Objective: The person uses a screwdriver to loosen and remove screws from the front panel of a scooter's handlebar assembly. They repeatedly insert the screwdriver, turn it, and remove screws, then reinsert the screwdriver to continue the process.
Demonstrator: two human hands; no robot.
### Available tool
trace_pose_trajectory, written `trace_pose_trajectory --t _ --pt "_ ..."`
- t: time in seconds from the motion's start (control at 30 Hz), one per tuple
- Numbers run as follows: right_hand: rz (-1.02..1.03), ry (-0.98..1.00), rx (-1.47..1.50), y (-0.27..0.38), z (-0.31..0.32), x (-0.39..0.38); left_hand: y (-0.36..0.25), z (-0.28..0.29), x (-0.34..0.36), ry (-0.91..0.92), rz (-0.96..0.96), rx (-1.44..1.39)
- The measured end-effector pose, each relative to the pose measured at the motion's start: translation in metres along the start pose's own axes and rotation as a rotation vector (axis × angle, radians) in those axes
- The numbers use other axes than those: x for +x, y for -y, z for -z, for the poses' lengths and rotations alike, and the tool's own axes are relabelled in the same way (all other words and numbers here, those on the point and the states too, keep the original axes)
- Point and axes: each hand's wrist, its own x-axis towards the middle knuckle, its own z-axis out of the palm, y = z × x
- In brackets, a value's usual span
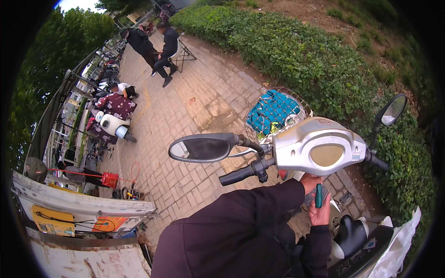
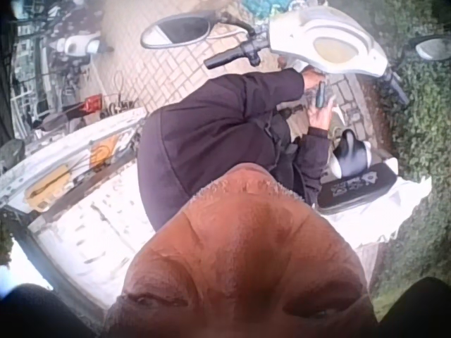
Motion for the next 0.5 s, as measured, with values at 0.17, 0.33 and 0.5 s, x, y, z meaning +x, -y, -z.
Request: trace_pose_trajectory --t 0.17,0.33,0.5 --pt "0.356 -0.071 -0.375 -0.014 0.002 0.012 0.000 -0.006 -0.001 -0.030 0.005 -0.041" --pt "0.738 -0.398 -0.905 -0.032 -0.005 0.009 0.009 -0.011 0.001 -0.092 -0.097 -0.001" --pt "-0.103 -0.038 0.241 -0.017 0.000 -0.004 0.016 0.001 0.007 -0.025 -0.107 0.220"
